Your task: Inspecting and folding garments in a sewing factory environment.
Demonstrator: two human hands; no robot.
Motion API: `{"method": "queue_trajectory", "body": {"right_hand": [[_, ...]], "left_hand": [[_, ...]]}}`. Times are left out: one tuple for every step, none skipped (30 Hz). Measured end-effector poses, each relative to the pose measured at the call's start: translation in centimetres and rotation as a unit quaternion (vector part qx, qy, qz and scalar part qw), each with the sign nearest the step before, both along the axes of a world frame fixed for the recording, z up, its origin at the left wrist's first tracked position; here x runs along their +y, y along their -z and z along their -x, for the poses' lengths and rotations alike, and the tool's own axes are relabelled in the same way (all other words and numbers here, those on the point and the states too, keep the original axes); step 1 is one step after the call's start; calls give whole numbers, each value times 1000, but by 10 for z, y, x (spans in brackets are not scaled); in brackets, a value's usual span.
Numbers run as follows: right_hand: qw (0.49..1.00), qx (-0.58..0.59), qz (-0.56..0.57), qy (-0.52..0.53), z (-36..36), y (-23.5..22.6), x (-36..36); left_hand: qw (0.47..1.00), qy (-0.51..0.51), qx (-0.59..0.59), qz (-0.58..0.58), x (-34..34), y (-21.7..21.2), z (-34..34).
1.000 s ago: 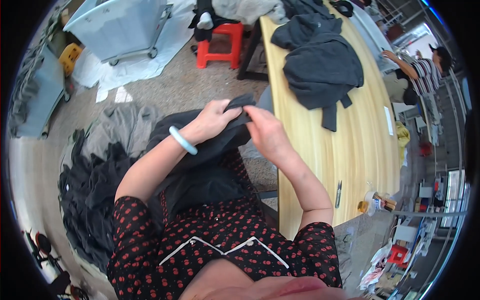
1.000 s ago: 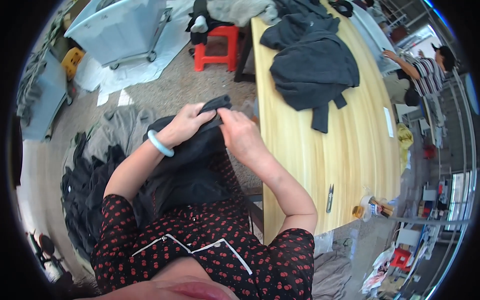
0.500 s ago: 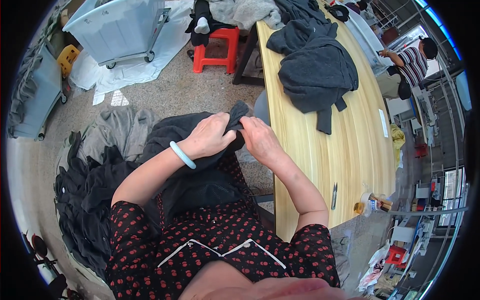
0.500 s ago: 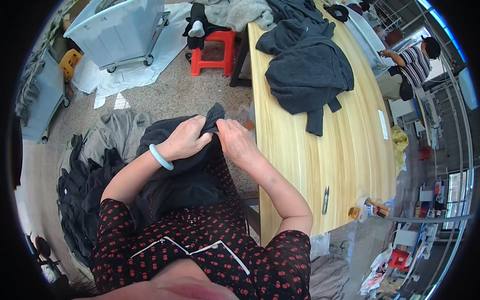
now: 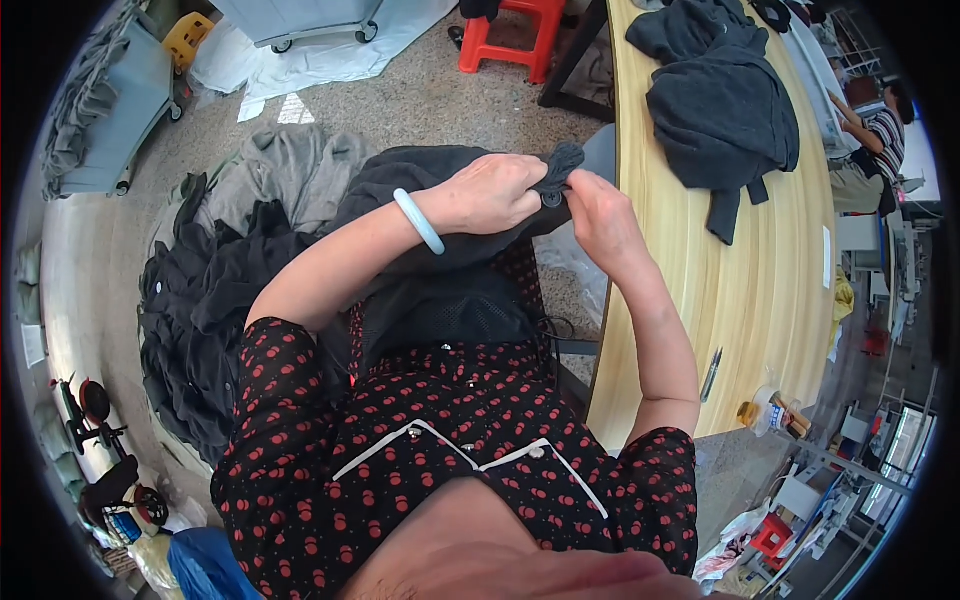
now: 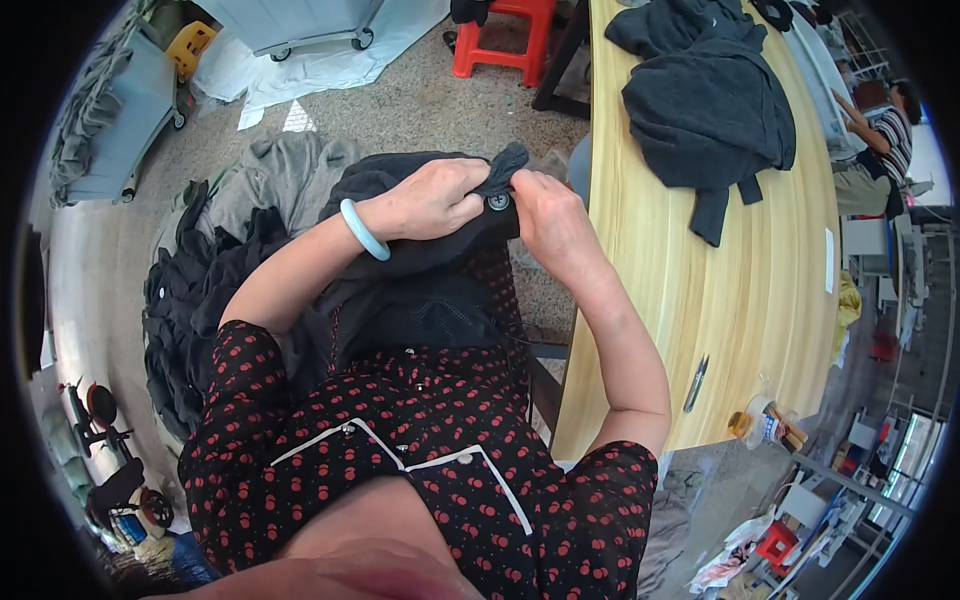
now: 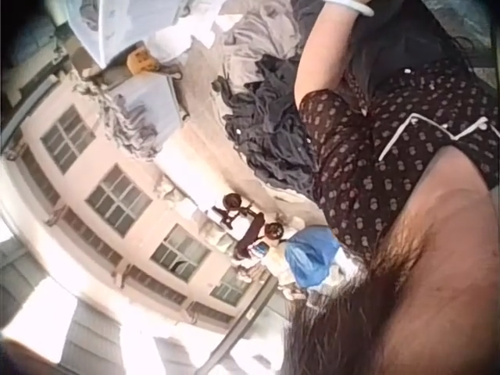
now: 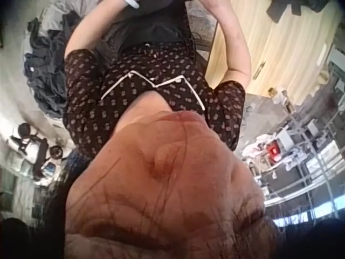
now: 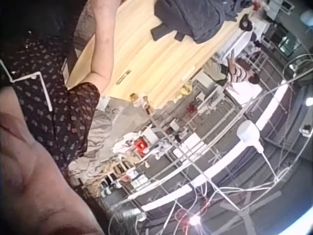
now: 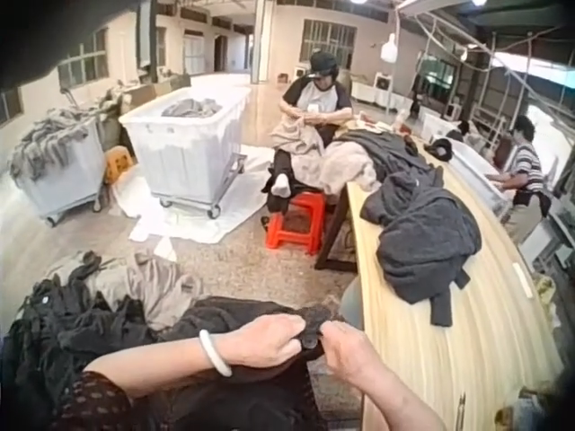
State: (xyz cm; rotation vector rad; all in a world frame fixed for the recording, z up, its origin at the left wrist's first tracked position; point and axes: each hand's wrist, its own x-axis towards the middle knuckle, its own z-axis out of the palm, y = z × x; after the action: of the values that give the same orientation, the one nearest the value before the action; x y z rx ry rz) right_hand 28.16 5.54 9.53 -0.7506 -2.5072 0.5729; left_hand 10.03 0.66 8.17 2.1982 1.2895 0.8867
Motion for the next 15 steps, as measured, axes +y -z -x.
{"method": "queue_trajectory", "body": {"right_hand": [[1000,0,3,0,-1,2,1],[990,43,132,33,-3,3,3],[961,85,257,64,-3,5,5],[916,192,349,44,-2,6,7],[916,192,349,43,-2,7,9],[868,228,441,19,-4,7,12],[809,260,528,-5,-5,8,14],[791,251,558,-8,-6,9,13],[790,248,561,-10,-4,10,12],[783,248,571,-2,-2,11,11],[775,248,581,6,1,11,9],[773,241,586,0,4,12,8],[775,240,584,5,4,11,7],[777,238,582,8,4,11,7],[774,226,592,-4,4,9,7]], "left_hand": [[1000,0,0,3,0,-1,1],[997,16,-49,48,0,-3,3],[990,32,-99,92,2,-5,4],[977,36,-112,177,3,-8,8],[957,25,-164,237,5,-4,9],[951,15,-210,226,7,-1,10],[942,6,-256,214,8,1,9],[942,4,-257,213,9,2,10],[948,-4,-236,213,8,0,11],[953,-12,-216,214,6,0,12],[952,-19,-218,216,5,1,12],[962,-29,-201,180,3,3,12],[971,-41,-184,145,1,3,12],[985,-98,-139,40,-5,4,9],[982,-152,-80,-83,-10,8,7]]}}
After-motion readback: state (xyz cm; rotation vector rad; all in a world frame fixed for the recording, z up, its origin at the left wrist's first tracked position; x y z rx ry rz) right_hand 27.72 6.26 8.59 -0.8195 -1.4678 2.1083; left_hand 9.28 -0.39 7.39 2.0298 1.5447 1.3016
